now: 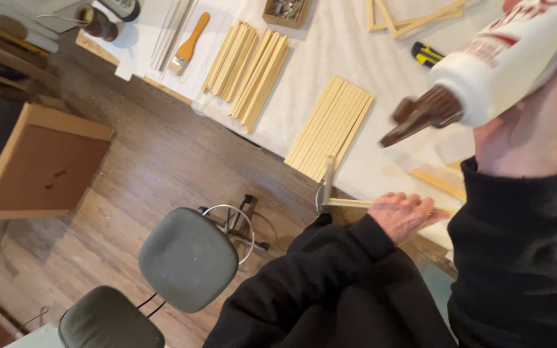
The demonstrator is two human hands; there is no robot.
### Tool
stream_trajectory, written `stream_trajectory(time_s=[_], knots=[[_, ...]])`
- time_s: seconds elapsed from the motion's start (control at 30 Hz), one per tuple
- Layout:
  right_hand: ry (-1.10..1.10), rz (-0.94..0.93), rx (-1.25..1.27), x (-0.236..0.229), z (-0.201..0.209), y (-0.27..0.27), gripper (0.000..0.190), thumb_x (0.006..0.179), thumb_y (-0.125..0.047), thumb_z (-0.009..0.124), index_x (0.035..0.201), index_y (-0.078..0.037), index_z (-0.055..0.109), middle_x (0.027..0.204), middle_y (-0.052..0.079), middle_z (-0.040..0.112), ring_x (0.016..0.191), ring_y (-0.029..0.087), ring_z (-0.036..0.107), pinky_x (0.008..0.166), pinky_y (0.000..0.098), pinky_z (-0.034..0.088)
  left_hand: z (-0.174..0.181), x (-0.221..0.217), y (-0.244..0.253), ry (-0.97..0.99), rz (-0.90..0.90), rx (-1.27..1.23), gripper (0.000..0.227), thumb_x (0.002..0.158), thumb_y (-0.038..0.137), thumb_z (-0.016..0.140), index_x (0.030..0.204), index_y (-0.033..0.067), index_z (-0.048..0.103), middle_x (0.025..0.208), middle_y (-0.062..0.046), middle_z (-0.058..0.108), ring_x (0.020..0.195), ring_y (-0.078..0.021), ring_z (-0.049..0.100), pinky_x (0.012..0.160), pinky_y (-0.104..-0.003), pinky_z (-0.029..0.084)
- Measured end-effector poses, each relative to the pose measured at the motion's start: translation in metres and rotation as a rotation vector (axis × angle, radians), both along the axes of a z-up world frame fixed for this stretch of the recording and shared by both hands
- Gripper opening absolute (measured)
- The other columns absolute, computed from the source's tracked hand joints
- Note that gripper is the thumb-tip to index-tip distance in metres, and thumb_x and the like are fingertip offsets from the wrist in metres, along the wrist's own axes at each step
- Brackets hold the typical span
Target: Assembling wooden picture frames by applying glue and using a corner clamp to join the mitered corners.
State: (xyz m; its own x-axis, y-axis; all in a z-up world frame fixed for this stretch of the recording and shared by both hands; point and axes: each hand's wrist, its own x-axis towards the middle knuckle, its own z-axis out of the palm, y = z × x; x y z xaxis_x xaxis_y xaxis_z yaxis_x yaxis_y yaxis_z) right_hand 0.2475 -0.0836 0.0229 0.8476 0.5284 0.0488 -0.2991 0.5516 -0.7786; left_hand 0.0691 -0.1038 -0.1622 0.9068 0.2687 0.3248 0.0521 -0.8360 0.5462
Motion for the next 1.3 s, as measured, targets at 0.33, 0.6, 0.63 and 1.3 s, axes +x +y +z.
stream_trajectory(time_s=[0.33,0.6,0.63,1.3], knots=[[-0.906,0.491,-1.32,0.102,0.018,0.095,0.06,0.095,-0.038,0.078,0.136,0.002,0.062,0.109,0.015,0.07,0.094,0.031,0.073,0.078,0.0451,0.06,0.02,-0.085,0.1,-0.013,0.204,0.035,0.046,0.095,0.047,0.076,0.069,0.0159,0.054,0.06,0.001,0.055,0.05,-0.0159,0.058,0.047,-0.032,0.046],[-2.103,0.486,-1.819,0.121,-0.206,0.187,0.096,0.078,-0.013,0.081,0.166,-0.012,0.043,0.087,0.011,0.074,0.09,0.032,0.071,0.077,0.0425,0.05,0.069,-0.116,0.155,0.101,0.391,-0.037,0.043,0.091,0.043,0.078,0.069,0.0153,0.053,0.059,-0.002,0.05,0.053,-0.021,0.056,0.05,-0.036,0.043],[-2.114,0.507,-1.894,0.117,-0.227,0.195,0.09,0.08,-0.014,0.078,0.163,-0.011,0.045,0.088,0.01,0.076,0.093,0.03,0.071,0.08,0.0421,0.049,0.075,-0.119,0.157,0.102,0.424,-0.045,0.042,0.09,0.042,0.078,0.069,0.0152,0.053,0.059,-0.002,0.05,0.053,-0.0212,0.056,0.049,-0.036,0.043],[-1.029,0.3,-0.893,-0.062,-0.016,0.012,0.026,0.095,0.0,0.066,0.119,-0.003,0.074,0.088,0.004,0.065,0.076,0.014,0.06,0.068,0.0265,0.047,0.134,-0.096,0.191,-0.096,0.295,-0.13,0.033,0.087,0.033,0.084,0.079,0.0097,0.063,0.063,-0.003,0.051,0.055,-0.0235,0.053,0.051,-0.038,0.04]])
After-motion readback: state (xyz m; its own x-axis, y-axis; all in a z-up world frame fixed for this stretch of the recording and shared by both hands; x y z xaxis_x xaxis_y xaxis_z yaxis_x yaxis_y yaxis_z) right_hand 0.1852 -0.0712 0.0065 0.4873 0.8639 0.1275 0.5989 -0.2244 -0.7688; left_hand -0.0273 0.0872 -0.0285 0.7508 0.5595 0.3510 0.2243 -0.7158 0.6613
